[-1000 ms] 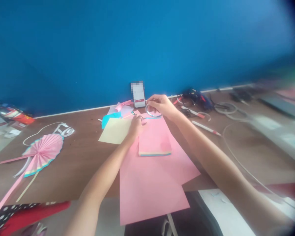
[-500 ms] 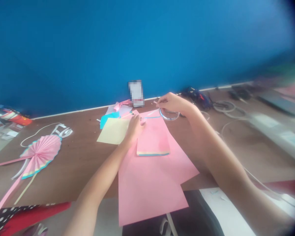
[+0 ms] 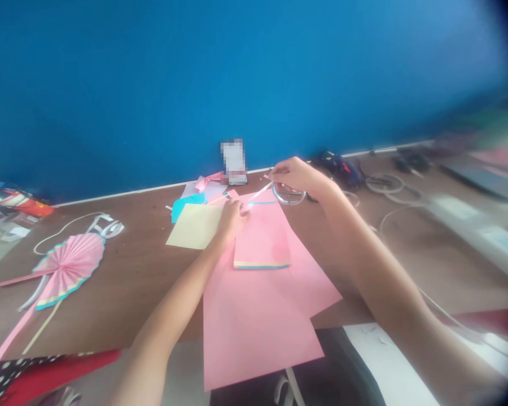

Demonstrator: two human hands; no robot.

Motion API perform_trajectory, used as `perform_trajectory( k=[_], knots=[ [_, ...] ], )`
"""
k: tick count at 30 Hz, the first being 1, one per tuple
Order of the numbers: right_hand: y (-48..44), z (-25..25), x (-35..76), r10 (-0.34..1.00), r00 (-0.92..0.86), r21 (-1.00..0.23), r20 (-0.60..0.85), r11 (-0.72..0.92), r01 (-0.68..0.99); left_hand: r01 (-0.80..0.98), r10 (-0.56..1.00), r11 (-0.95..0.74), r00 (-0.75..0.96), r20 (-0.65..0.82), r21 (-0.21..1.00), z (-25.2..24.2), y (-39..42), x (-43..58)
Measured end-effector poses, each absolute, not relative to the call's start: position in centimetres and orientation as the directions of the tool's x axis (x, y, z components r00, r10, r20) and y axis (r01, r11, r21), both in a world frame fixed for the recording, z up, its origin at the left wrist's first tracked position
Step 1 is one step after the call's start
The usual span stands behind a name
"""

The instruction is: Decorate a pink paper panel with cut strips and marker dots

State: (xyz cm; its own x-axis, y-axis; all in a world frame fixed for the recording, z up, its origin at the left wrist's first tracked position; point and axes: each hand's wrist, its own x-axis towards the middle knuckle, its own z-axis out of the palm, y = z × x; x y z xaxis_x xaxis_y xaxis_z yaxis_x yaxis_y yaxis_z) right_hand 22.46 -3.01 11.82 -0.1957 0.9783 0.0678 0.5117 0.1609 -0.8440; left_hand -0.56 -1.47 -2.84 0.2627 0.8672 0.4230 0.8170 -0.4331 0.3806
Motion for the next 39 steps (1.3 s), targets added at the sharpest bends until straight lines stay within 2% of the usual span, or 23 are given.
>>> perform_trajectory(
  k=[8,18,24,28,35,39],
  knots=[
    [-3.1,12.0,22.5,0.977,-0.191,-0.866,0.099,0.179,0.468,0.838,0.875,-0.385,0.197,0.443,0.387,-2.6,-1.8,-0.9],
    [-3.1,12.0,22.2,0.975,-0.199,-0.839,0.098,0.189,0.51,0.851,0.851,-0.455,0.329,0.411,0.263,-1.8,-2.9,-0.1],
    [-3.1,11.7,21.9,0.974,-0.202,-0.841,0.099,0.191,0.506,0.835,0.844,-0.48,0.354,0.404,0.27,-1.7,-3.1,0.0],
    [-2.9,11.5,21.6,0.966,-0.217,-0.861,0.142,0.229,0.455,0.831,0.827,-0.511,0.405,0.391,0.219,-1.8,-2.9,-0.2],
    [-2.4,11.1,20.9,0.946,-0.26,-0.931,0.195,0.262,0.254,0.824,0.806,-0.547,0.473,0.355,0.145,-1.4,-3.1,0.2],
    [-2.6,11.2,20.7,0.949,-0.239,-0.924,0.208,0.27,0.269,0.827,0.803,-0.549,0.482,0.349,0.122,-1.2,-3.2,0.3]
  ],
)
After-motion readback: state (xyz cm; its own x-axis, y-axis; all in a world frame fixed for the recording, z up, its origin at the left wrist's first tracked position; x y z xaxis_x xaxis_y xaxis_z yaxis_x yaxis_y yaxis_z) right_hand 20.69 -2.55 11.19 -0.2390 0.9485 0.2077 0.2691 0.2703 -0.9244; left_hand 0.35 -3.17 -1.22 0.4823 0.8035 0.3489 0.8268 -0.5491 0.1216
